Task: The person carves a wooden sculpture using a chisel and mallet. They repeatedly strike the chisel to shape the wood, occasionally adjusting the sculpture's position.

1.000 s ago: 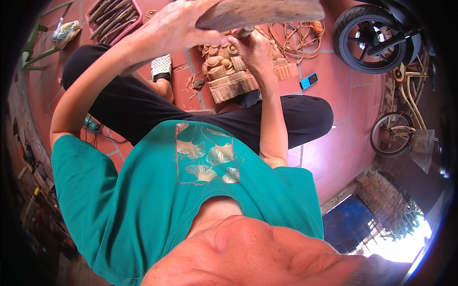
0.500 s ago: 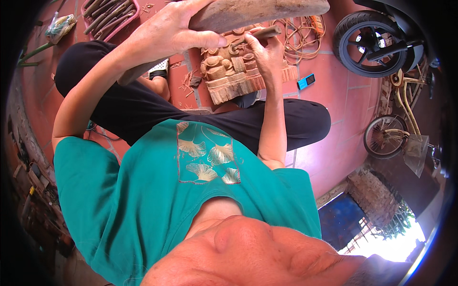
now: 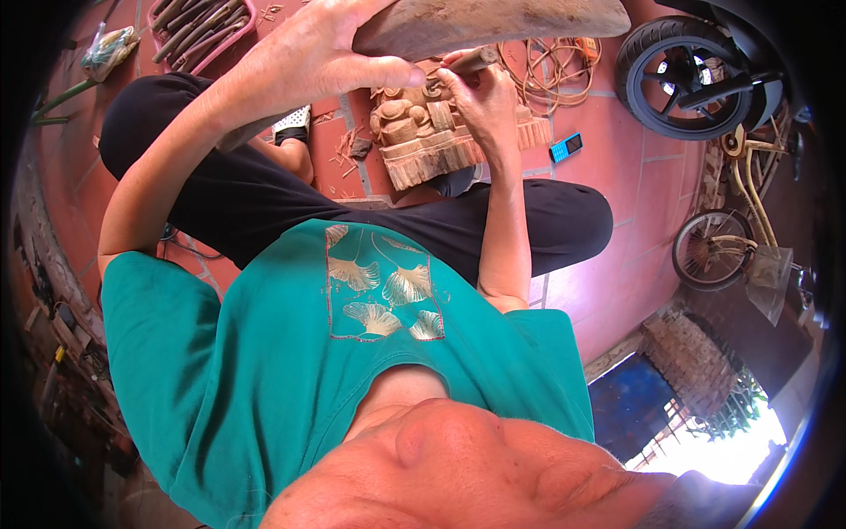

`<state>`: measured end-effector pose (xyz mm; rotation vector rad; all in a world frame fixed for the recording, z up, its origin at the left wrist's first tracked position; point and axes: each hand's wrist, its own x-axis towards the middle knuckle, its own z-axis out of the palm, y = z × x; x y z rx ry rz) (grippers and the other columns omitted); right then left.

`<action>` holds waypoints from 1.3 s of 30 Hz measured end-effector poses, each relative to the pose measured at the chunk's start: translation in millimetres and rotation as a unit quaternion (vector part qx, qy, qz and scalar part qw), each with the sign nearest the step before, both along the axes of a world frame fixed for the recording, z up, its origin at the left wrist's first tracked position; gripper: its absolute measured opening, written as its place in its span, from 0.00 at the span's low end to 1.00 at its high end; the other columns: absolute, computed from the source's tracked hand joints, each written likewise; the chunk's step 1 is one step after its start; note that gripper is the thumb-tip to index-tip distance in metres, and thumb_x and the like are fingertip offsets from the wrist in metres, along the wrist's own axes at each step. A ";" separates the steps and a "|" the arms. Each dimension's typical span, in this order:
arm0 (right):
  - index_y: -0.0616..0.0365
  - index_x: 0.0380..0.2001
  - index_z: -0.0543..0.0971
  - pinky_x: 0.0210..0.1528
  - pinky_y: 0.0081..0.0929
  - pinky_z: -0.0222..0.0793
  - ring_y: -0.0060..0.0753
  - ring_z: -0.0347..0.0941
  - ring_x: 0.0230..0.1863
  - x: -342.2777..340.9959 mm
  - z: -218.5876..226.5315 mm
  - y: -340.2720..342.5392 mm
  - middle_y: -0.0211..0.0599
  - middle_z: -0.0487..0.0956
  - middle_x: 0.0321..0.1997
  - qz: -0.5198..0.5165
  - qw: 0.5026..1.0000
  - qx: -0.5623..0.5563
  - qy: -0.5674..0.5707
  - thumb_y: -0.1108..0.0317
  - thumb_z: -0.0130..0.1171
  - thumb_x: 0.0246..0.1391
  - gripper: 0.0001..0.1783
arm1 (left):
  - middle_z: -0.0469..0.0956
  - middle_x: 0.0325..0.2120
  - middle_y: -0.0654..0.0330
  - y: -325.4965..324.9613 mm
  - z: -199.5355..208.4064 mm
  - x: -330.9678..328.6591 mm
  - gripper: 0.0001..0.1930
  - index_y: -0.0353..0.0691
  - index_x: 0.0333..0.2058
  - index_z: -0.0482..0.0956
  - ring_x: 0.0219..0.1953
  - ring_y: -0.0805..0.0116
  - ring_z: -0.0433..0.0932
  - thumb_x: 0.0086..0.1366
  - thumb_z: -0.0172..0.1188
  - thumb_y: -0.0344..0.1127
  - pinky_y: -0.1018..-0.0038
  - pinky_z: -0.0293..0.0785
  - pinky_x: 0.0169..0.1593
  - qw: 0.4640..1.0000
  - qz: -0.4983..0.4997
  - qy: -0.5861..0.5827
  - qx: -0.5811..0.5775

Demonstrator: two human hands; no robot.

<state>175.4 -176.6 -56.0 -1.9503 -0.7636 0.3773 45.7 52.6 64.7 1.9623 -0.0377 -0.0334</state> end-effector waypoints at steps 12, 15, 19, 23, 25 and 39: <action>0.62 0.35 0.82 0.33 0.40 0.73 0.48 0.81 0.30 -3.0 -3.2 2.3 0.45 0.83 0.27 0.032 0.991 -0.041 -0.119 0.66 0.69 0.55 0.10 | 0.80 0.27 0.41 -17.9 -34.3 -2.3 0.30 0.38 0.56 0.71 0.30 0.45 0.82 0.59 0.72 0.41 0.60 0.77 0.36 0.973 0.026 -0.111 0.200; 0.61 0.34 0.82 0.33 0.38 0.74 0.45 0.81 0.29 -3.4 -6.8 2.9 0.43 0.83 0.27 0.031 0.990 -0.042 -0.131 0.65 0.70 0.54 0.10 | 0.79 0.25 0.42 -20.2 -20.0 -6.8 0.28 0.39 0.55 0.71 0.30 0.45 0.82 0.60 0.71 0.40 0.59 0.76 0.35 0.981 0.047 -0.082 0.172; 0.60 0.34 0.82 0.32 0.36 0.76 0.41 0.81 0.27 -1.6 -21.4 0.6 0.40 0.84 0.27 0.033 0.993 -0.006 -0.117 0.64 0.71 0.54 0.11 | 0.79 0.25 0.42 -18.7 -25.6 -1.5 0.28 0.38 0.56 0.71 0.30 0.45 0.82 0.60 0.71 0.40 0.58 0.75 0.36 0.969 0.000 -0.056 0.241; 0.60 0.34 0.81 0.31 0.35 0.75 0.41 0.81 0.27 2.3 -8.2 1.0 0.40 0.83 0.26 0.056 0.987 -0.033 -0.149 0.65 0.71 0.54 0.11 | 0.79 0.26 0.41 -11.2 -34.0 -2.5 0.31 0.36 0.58 0.70 0.30 0.44 0.82 0.60 0.71 0.42 0.58 0.76 0.37 0.965 0.006 -0.040 0.258; 0.60 0.34 0.81 0.31 0.36 0.75 0.41 0.81 0.27 4.7 -12.1 -4.1 0.40 0.83 0.26 0.049 0.992 -0.037 -0.113 0.65 0.71 0.53 0.11 | 0.80 0.28 0.40 -9.7 -39.8 -3.1 0.33 0.35 0.60 0.70 0.31 0.45 0.83 0.59 0.71 0.42 0.59 0.77 0.37 0.967 0.020 -0.047 0.248; 0.58 0.33 0.83 0.33 0.36 0.73 0.40 0.80 0.30 5.8 -0.1 -6.2 0.40 0.83 0.30 0.069 0.992 -0.044 -0.100 0.67 0.71 0.51 0.08 | 0.82 0.30 0.43 -13.7 -21.5 -1.9 0.37 0.33 0.61 0.71 0.32 0.53 0.86 0.59 0.73 0.48 0.64 0.79 0.40 0.983 0.034 -0.018 0.182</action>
